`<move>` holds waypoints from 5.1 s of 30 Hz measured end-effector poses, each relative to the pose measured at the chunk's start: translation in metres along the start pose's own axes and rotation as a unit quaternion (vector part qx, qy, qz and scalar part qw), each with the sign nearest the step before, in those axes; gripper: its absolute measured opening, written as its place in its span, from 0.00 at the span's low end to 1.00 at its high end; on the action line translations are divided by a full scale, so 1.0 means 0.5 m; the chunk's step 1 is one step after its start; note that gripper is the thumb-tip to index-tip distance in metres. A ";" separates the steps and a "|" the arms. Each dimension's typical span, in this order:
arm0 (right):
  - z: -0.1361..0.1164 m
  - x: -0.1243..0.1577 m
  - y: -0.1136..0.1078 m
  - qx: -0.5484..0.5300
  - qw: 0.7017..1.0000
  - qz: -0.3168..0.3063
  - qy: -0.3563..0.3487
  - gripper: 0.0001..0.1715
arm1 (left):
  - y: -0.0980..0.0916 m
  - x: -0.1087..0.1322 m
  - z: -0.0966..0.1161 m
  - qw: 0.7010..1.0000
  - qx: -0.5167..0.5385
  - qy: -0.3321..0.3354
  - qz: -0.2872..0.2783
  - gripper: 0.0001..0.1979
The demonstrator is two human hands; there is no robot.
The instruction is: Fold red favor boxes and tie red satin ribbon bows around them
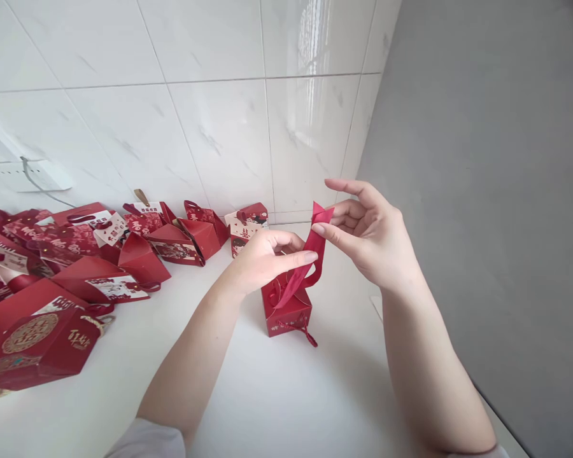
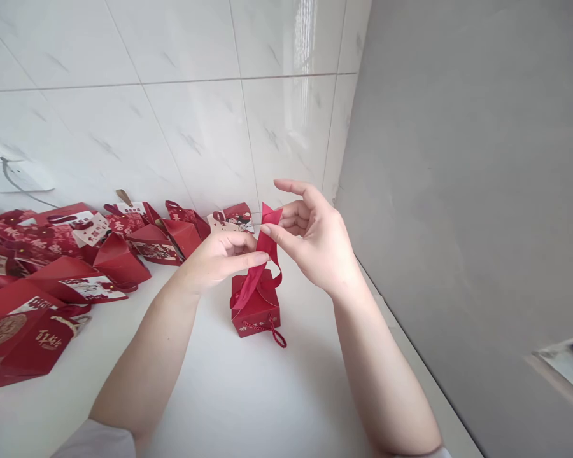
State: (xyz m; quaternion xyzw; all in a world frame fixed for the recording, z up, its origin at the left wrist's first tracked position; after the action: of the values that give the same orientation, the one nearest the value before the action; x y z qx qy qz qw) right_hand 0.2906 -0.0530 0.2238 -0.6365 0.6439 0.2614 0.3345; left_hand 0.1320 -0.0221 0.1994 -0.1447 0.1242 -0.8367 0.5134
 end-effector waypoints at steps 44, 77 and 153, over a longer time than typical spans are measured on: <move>-0.005 0.001 -0.004 0.005 1.000 0.004 0.007 0.27 | 0.028 0.000 0.024 0.989 0.058 0.130 -0.050 0.15; 0.055 0.044 0.143 -0.101 0.944 -0.294 0.109 0.24 | -0.049 -0.007 0.021 0.957 0.144 0.221 0.120 0.14; 0.068 0.036 0.076 -0.059 0.943 -0.231 0.231 0.30 | 0.042 -0.013 -0.238 0.993 -0.027 0.097 -0.063 0.10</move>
State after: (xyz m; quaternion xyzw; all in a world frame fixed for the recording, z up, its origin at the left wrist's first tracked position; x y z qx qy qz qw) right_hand 0.2566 -0.0369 0.1850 -0.8293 0.5222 0.0603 0.1894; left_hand 0.1081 -0.0185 0.0810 -0.0838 0.1864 -0.8738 0.4413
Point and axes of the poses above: each hand's wrist, its own x-axis away from the middle knuckle, its own y-axis out of the palm, z = x × y, the point moved 5 cm from there along -x, towards the middle knuckle, and after that the axes turned 14 degrees about -y, right-handed, at the moved point
